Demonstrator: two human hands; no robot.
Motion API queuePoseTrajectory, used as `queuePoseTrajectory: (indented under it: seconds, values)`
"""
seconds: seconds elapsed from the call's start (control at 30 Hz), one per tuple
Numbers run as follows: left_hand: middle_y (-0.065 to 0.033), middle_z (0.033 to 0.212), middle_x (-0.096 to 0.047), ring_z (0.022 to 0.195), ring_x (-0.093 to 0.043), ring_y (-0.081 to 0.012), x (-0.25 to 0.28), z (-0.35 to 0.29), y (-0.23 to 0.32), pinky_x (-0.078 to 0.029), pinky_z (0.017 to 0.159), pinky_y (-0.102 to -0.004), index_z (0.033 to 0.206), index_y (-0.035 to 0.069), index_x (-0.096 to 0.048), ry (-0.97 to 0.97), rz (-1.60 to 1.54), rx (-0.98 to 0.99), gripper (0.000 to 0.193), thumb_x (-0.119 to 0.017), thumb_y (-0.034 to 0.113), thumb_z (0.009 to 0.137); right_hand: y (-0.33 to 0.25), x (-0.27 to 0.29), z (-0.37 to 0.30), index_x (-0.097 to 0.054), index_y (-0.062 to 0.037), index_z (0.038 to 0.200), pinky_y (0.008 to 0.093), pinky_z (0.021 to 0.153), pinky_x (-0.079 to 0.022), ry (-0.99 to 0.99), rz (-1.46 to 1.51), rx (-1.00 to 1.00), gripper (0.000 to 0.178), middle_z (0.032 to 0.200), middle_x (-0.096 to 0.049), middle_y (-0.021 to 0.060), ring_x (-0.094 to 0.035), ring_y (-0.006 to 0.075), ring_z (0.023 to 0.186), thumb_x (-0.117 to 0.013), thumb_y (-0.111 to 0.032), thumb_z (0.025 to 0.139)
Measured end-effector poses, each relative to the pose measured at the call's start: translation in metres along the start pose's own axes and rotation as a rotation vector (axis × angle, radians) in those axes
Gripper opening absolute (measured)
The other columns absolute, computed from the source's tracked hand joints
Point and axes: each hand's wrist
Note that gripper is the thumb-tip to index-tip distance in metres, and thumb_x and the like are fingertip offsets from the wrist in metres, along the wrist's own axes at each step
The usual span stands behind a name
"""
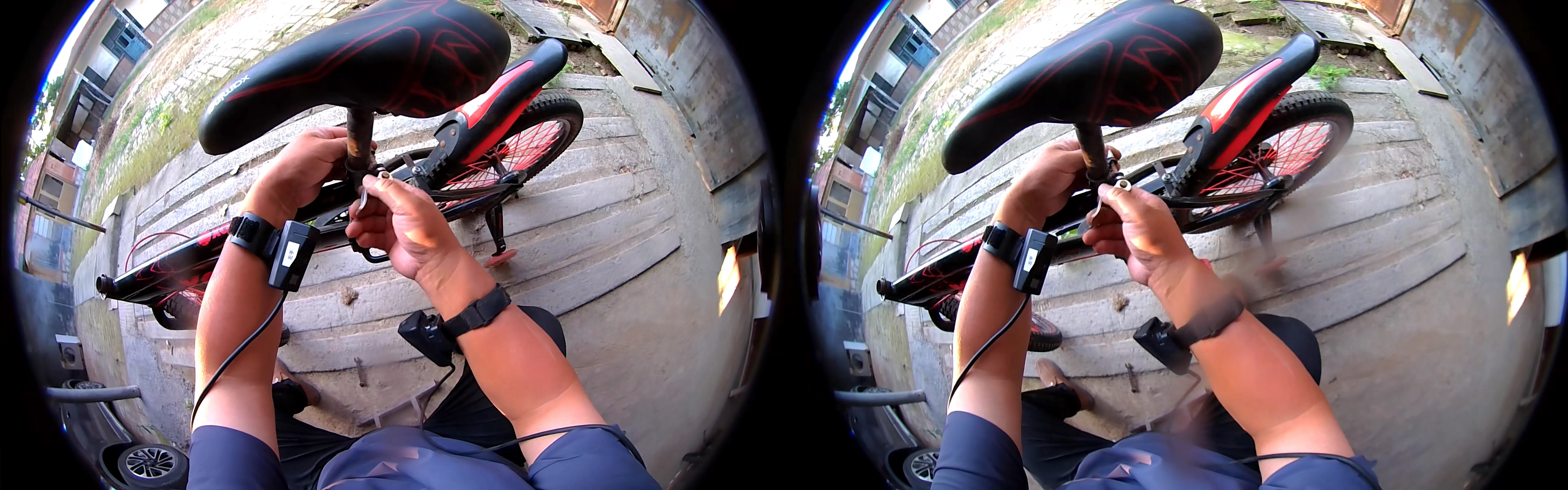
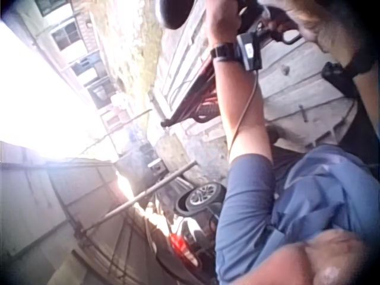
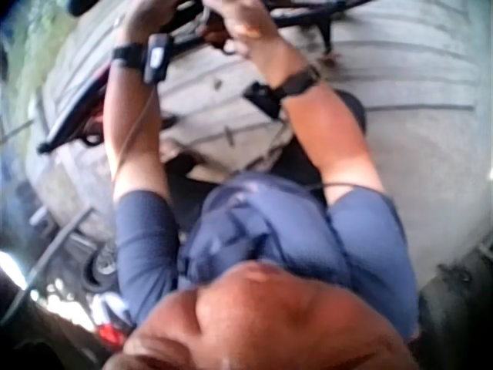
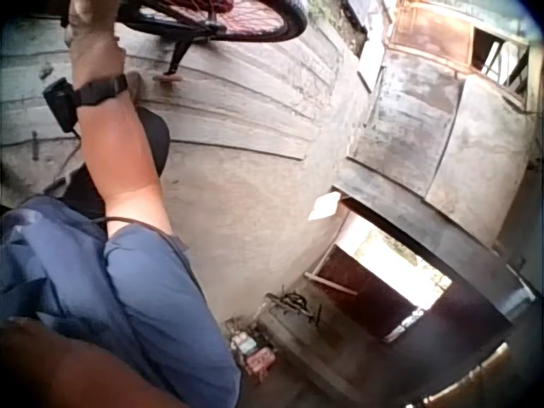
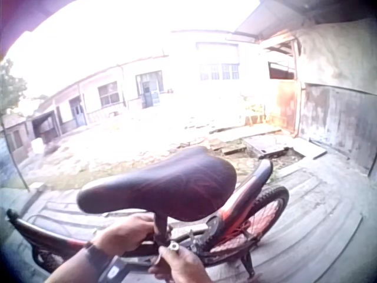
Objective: The person is repairing a bicycle by first adjusting the front wheel and brake cables. They then remove the seat post and saddle from the frame, inspect the components, and reinsert the seat post into the frame, tightening the clamp to secure it.
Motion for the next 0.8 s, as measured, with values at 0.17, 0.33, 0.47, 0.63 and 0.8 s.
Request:
queuePoseTrajectory:
  seconds: [0.17, 0.33, 0.47, 0.63, 0.8]
  values:
    - [-0.0047, 0.088, -0.070, 0.075, -0.065, -0.0118, -0.003, 0.004, -0.001, -0.052, 0.071, -0.0265, 0.102, 0.000, -0.070, 0.007, 0.022, 0.007, 0.018, -0.063, 0.016, 0.097, 0.014, 0.011, 0.018, -0.058, -0.0016, 0.101, 0.0410, 0.065, -0.056, 0.197, -0.818, 0.498, 0.020, 0.081, -0.068, 0.0168, -0.070, 0.0332, 0.073, -0.064, -0.017, 0.091]
    - [-0.0037, 0.087, -0.070, 0.075, -0.064, -0.0109, 0.005, 0.005, -0.005, -0.052, 0.071, -0.0268, 0.101, 0.001, -0.069, 0.013, 0.072, 0.017, 0.018, -0.063, 0.018, 0.098, 0.001, 0.016, 0.005, -0.061, -0.0030, 0.096, 0.0459, 0.070, -0.055, 0.387, -1.537, 0.921, 0.020, 0.085, -0.070, 0.0196, -0.068, 0.0410, 0.081, -0.067, -0.018, 0.084]
    - [-0.0034, 0.086, -0.069, 0.072, -0.062, -0.0105, 0.002, 0.008, -0.004, -0.051, 0.070, -0.0268, 0.101, 0.001, -0.069, 0.031, 0.147, 0.008, 0.021, -0.063, 0.021, 0.098, -0.003, 0.017, 0.004, -0.064, -0.0052, 0.094, 0.0392, 0.061, -0.055, 0.277, -1.179, 0.608, 0.025, 0.080, -0.068, 0.0122, -0.069, 0.0323, 0.070, -0.069, -0.030, 0.089]
    - [-0.0046, 0.088, -0.069, 0.076, -0.062, -0.0119, 0.002, 0.006, -0.004, -0.051, 0.075, -0.0272, 0.103, 0.001, -0.069, 0.046, 0.141, 0.025, 0.024, -0.065, 0.024, 0.097, -0.015, 0.013, -0.004, -0.065, -0.0078, 0.091, 0.0214, 0.045, -0.047, 0.022, -0.303, -0.009, 0.031, 0.072, -0.063, 0.0011, -0.062, 0.0103, 0.054, -0.065, -0.039, 0.096]
    - [-0.0092, 0.098, -0.072, 0.092, -0.069, -0.0175, -0.004, -0.006, 0.005, -0.054, 0.088, -0.0304, 0.111, -0.001, -0.069, -0.031, -0.019, -0.047, 0.029, -0.068, 0.024, 0.096, -0.016, 0.015, -0.001, -0.065, -0.0057, 0.087, 0.0216, 0.047, -0.045, 0.043, -0.519, 0.136, 0.025, 0.069, -0.062, 0.0002, -0.056, 0.0074, 0.051, -0.066, -0.029, 0.097]
Point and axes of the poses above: each hand's wrist, its own z-axis towards the middle knuckle, its own x-axis out of the back of the hand, y = z × x
